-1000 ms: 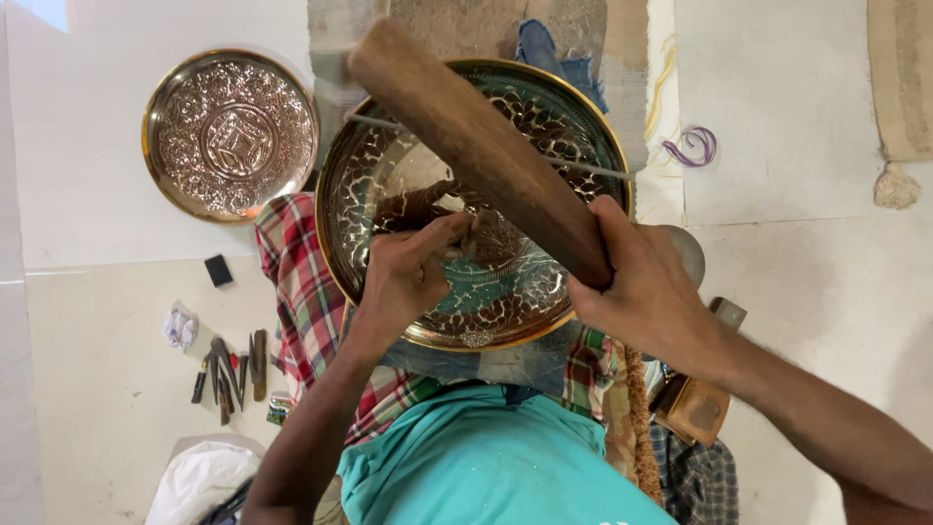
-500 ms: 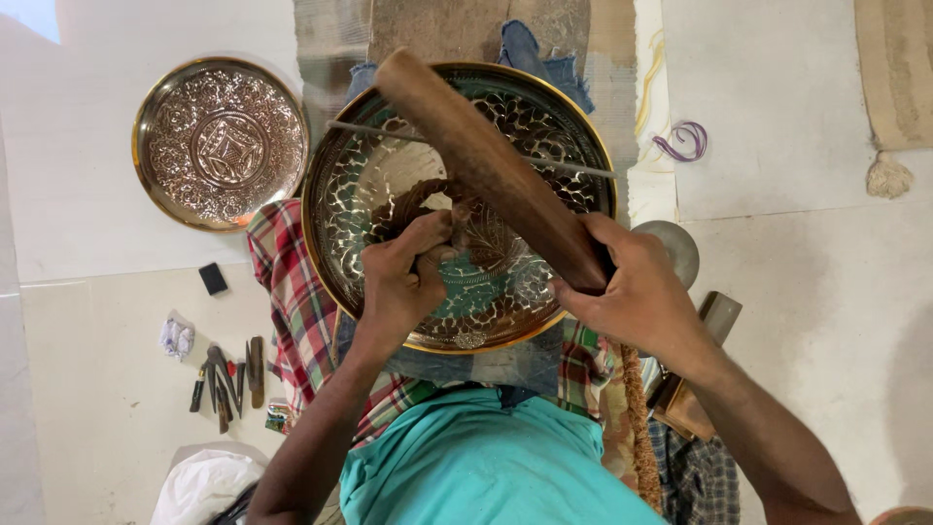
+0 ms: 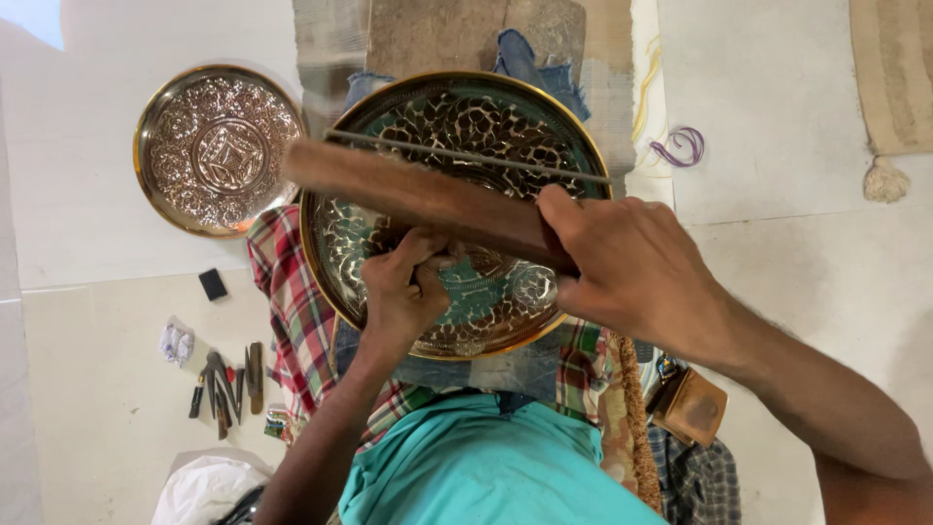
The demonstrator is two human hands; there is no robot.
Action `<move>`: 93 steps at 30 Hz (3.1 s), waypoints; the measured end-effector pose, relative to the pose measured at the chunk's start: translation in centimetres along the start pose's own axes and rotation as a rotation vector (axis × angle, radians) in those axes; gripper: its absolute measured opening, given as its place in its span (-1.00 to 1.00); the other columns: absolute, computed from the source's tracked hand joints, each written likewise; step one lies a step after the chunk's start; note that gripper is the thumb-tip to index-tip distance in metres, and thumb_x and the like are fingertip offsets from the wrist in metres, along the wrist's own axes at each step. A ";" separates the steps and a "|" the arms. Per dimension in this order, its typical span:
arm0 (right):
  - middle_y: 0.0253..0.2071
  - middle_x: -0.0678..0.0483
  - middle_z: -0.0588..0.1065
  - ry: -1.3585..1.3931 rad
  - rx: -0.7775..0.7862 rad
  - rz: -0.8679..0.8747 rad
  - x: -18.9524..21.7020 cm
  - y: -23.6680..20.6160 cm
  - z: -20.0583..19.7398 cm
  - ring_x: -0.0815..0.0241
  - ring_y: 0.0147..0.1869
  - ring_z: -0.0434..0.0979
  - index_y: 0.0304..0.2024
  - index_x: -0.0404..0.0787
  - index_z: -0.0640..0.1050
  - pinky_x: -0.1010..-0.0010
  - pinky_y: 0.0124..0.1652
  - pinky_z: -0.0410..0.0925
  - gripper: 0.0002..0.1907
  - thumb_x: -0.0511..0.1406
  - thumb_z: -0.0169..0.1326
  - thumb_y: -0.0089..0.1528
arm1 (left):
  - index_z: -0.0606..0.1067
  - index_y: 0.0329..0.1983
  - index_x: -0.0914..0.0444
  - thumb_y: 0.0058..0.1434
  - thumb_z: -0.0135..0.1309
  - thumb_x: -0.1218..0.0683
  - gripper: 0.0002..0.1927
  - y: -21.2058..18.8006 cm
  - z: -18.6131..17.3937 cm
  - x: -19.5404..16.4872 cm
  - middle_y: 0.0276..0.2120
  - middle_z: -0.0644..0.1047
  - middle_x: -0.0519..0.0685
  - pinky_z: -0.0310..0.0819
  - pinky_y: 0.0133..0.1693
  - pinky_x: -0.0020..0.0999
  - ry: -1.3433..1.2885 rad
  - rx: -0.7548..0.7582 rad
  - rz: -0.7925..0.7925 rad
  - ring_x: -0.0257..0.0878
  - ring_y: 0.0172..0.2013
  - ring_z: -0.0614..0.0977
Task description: The person sits on the floor holding a chisel against an engraved brass plate and strikes it with a wooden mallet to deepen the recessed design, repositioning the chisel across the pattern and steadying the plate with the other hand.
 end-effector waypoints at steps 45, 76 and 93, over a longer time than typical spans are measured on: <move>-0.41 -0.14 0.60 0.818 -0.333 0.197 -1.9 -2.3 5.9 0.13 -0.40 0.59 -0.02 -0.35 0.51 0.38 -0.38 0.42 -0.50 -0.30 0.31 0.02 | 0.51 0.10 0.36 0.32 -0.08 0.47 -0.64 1.6 -0.2 -0.5 -0.18 0.69 0.01 0.75 -0.20 -0.44 -0.162 0.024 -0.032 -0.24 -0.22 0.78; -0.55 -0.15 0.48 0.232 -0.080 0.022 -0.2 -0.1 -0.4 -0.25 -0.44 0.52 -0.19 -0.25 0.34 -0.07 -0.40 0.29 -0.57 -0.31 0.22 -0.04 | 0.54 0.05 0.35 0.19 -0.10 0.47 -0.59 0.5 0.5 -0.5 -0.12 0.68 0.09 0.75 -0.10 -0.44 0.001 0.041 0.018 -0.19 -0.16 0.78; -0.50 -0.19 0.48 0.432 -0.177 0.080 -1.3 0.0 0.1 -0.26 -0.41 0.55 -0.11 -0.23 0.36 -0.03 -0.39 0.34 -0.54 -0.30 0.20 -0.01 | 0.52 0.12 0.43 0.14 -0.09 0.47 -0.53 0.0 0.5 0.4 -0.06 0.67 0.12 0.76 -0.13 -0.40 -0.011 0.059 0.003 -0.15 -0.16 0.77</move>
Point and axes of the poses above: each hand's wrist, its own y-axis towards the middle knuckle, its own z-axis out of the palm, x = y × z, the point moved 7 cm from there along y, towards the middle knuckle
